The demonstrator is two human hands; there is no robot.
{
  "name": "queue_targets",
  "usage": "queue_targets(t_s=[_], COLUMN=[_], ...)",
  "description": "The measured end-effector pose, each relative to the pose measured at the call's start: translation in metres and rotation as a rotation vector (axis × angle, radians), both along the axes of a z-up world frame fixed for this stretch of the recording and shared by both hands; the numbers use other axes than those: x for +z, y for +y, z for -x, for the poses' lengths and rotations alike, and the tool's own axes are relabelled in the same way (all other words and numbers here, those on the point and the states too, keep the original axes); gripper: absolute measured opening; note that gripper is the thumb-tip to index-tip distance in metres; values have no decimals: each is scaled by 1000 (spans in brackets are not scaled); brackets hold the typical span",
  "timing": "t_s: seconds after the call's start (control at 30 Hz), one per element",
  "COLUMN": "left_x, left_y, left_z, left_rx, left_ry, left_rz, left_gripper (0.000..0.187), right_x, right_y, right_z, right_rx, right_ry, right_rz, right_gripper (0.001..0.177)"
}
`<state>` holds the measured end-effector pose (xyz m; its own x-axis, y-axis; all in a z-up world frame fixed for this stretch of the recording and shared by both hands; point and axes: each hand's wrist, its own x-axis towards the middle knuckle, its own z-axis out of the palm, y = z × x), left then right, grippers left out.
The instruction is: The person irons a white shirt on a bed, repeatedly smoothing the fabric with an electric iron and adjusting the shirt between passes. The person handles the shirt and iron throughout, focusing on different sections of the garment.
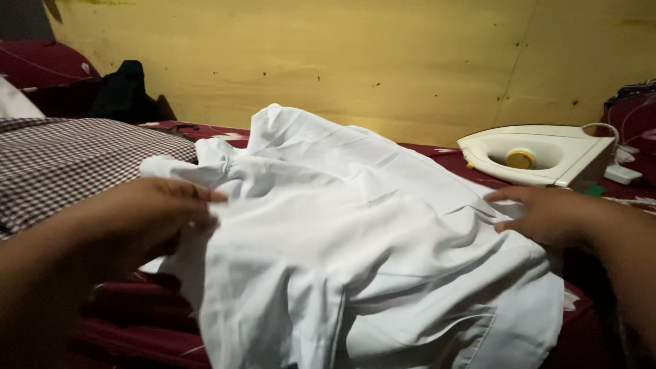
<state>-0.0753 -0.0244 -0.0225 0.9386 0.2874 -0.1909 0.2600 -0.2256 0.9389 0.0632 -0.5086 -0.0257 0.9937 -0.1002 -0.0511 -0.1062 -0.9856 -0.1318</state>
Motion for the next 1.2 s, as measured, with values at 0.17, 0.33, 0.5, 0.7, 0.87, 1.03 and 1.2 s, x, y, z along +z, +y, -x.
queue_targets(t_s=[0.17, 0.33, 0.5, 0.7, 0.87, 1.03, 1.2], left_x=[14, 16, 19, -2, 15, 30, 9], left_y=[-2, 10, -23, -62, -8, 39, 52], left_z=[8, -11, -29, -45, -91, -175, -239], left_rx=[-202, -311, -250, -305, -8, -87, -340], left_ry=[253, 272, -89, -424, -555, 50, 455], left_rz=[-765, -1157, -1433, -1093, -1019, -1175, -1064], left_gripper=[43, 43, 32, 37, 27, 37, 87], right_x=[3, 5, 2, -3, 9, -19, -17], right_y=[-26, -57, -44, -9, 12, 65, 73], right_z=[-1, -15, -37, -50, -61, -82, -104], right_rx=[57, 117, 19, 140, 101, 387, 305], right_ry=[181, 314, 58, -7, -94, -347, -82], right_rz=[-274, -281, -236, -305, -208, -663, -401], right_gripper=[57, 60, 37, 38, 43, 31, 49])
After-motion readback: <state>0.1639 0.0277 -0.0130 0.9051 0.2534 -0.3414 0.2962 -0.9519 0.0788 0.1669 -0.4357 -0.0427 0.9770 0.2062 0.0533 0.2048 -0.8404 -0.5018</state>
